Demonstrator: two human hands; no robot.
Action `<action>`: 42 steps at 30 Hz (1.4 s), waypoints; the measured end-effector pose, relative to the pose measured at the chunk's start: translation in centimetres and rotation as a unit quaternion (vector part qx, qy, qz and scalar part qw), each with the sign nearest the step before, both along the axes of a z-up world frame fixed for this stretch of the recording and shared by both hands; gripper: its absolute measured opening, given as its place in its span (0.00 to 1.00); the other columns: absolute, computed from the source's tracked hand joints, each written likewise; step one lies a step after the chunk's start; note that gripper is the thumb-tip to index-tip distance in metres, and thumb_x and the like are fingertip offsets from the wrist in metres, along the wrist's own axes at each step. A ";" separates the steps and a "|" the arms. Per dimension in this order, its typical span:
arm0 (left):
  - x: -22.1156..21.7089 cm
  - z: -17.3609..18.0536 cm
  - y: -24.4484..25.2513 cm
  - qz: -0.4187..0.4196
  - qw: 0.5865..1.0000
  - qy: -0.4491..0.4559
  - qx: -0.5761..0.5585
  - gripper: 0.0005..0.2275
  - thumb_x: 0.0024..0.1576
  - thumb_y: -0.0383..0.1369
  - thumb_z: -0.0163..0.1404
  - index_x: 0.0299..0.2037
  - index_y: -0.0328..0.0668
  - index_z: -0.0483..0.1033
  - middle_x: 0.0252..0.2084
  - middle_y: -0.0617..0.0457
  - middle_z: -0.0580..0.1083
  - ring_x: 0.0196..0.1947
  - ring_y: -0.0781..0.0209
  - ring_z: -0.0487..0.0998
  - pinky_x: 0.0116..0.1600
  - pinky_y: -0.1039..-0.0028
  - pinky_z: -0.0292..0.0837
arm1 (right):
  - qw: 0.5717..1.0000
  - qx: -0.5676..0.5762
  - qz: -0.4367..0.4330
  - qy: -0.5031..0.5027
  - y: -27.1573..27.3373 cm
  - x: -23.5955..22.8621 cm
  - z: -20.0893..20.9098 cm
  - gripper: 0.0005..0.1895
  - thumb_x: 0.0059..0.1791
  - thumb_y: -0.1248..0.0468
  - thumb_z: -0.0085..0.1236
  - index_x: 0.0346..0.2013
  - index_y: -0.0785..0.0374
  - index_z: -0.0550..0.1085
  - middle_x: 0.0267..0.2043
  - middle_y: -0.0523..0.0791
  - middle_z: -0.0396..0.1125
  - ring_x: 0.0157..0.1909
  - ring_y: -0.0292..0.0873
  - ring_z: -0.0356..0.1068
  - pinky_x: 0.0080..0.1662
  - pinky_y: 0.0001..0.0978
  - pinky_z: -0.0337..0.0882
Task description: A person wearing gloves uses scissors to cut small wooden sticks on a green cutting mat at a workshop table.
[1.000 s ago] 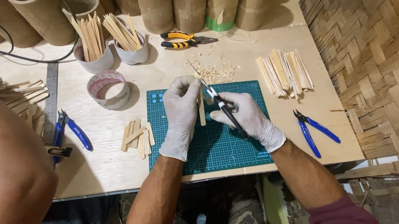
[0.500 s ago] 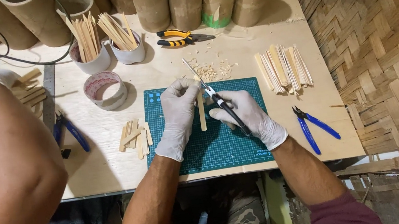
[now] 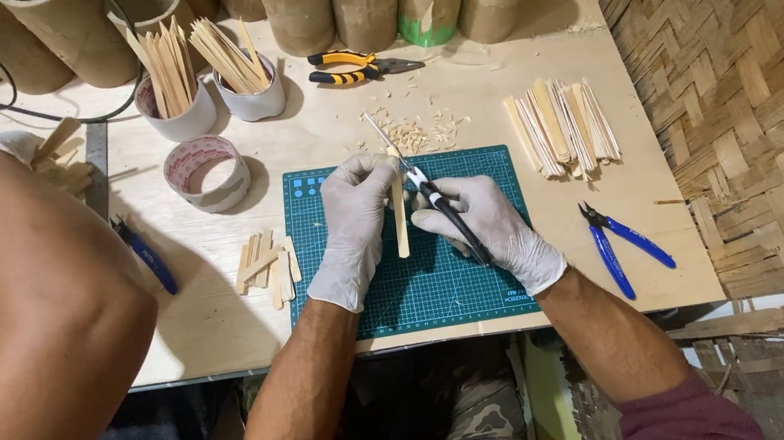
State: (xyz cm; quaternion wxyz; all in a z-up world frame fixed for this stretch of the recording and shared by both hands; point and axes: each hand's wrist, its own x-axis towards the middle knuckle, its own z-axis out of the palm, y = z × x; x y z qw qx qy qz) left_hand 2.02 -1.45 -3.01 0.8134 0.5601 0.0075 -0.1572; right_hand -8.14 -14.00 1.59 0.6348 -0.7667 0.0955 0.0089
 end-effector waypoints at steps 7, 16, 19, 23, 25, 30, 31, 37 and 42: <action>-0.5 0.5 0.0 0.007 1.000 0.023 0.015 0.04 0.48 0.25 0.59 0.26 0.37 0.76 0.21 0.50 0.74 0.17 0.66 0.77 0.22 0.84 0.68 | 0.999 0.025 -0.021 0.039 0.7 -0.4 1.1 0.13 0.44 0.64 0.66 0.37 0.71 0.78 0.09 0.45 0.62 0.11 0.34 0.62 0.19 0.21 0.62; -1.2 2.6 0.1 0.022 0.999 0.037 -0.018 0.03 0.49 0.25 0.57 0.29 0.37 0.75 0.24 0.48 0.74 0.21 0.60 0.80 0.25 0.77 0.76 | 0.997 0.030 -0.048 0.048 0.9 0.0 0.8 0.17 0.44 0.62 0.68 0.43 0.71 0.78 0.13 0.47 0.66 0.15 0.36 0.67 0.20 0.24 0.69; -0.8 2.0 0.0 0.024 0.996 0.016 -0.081 0.03 0.56 0.27 0.55 0.32 0.39 0.74 0.25 0.53 0.69 0.19 0.68 0.71 0.23 0.80 0.67 | 0.997 0.027 -0.069 0.023 0.5 0.3 0.0 0.20 0.45 0.64 0.67 0.48 0.72 0.77 0.16 0.48 0.68 0.16 0.36 0.68 0.21 0.23 0.70; -0.9 2.2 0.1 0.028 0.991 0.008 -0.130 0.05 0.59 0.27 0.52 0.42 0.36 0.73 0.30 0.55 0.67 0.25 0.70 0.71 0.29 0.82 0.67 | 0.998 0.021 -0.051 0.006 0.4 0.4 -0.6 0.20 0.45 0.65 0.67 0.50 0.71 0.77 0.18 0.49 0.68 0.18 0.37 0.69 0.22 0.24 0.72; -0.9 1.6 0.1 0.029 0.992 -0.012 -0.123 0.08 0.59 0.27 0.52 0.47 0.33 0.73 0.32 0.56 0.66 0.27 0.70 0.72 0.32 0.82 0.69 | 0.999 0.020 -0.043 0.004 0.4 0.3 -0.3 0.20 0.45 0.65 0.66 0.50 0.70 0.77 0.19 0.50 0.68 0.19 0.37 0.70 0.23 0.25 0.72; -1.2 2.3 0.5 0.071 0.997 -0.012 -0.038 0.04 0.56 0.30 0.60 0.37 0.39 0.81 0.27 0.57 0.70 0.28 0.71 0.69 0.31 0.80 0.68 | 0.999 0.036 -0.034 -0.003 0.4 0.3 -0.1 0.23 0.45 0.66 0.65 0.53 0.72 0.76 0.22 0.52 0.70 0.24 0.37 0.71 0.25 0.24 0.73; -1.2 2.4 0.4 0.072 0.997 -0.011 -0.038 0.04 0.56 0.30 0.60 0.37 0.39 0.81 0.27 0.57 0.70 0.28 0.71 0.69 0.31 0.80 0.68 | 0.999 0.035 -0.034 -0.002 0.4 0.4 -0.3 0.23 0.45 0.66 0.65 0.53 0.72 0.76 0.22 0.52 0.70 0.24 0.37 0.71 0.25 0.24 0.73; -1.4 2.4 -0.2 0.088 0.996 -0.018 -0.010 0.04 0.53 0.32 0.62 0.32 0.42 0.82 0.24 0.57 0.73 0.27 0.71 0.70 0.29 0.80 0.68 | 1.000 -0.001 -0.016 -0.019 0.1 0.6 -1.4 0.25 0.44 0.62 0.70 0.53 0.71 0.76 0.21 0.50 0.70 0.21 0.36 0.71 0.25 0.25 0.73; -1.2 2.0 -0.1 0.095 0.995 -0.028 -0.006 0.04 0.52 0.30 0.63 0.34 0.41 0.83 0.25 0.56 0.74 0.28 0.71 0.71 0.30 0.81 0.70 | 0.999 -0.017 -0.001 -0.031 0.2 0.5 -1.1 0.24 0.45 0.61 0.69 0.52 0.71 0.76 0.20 0.48 0.69 0.20 0.35 0.69 0.26 0.24 0.69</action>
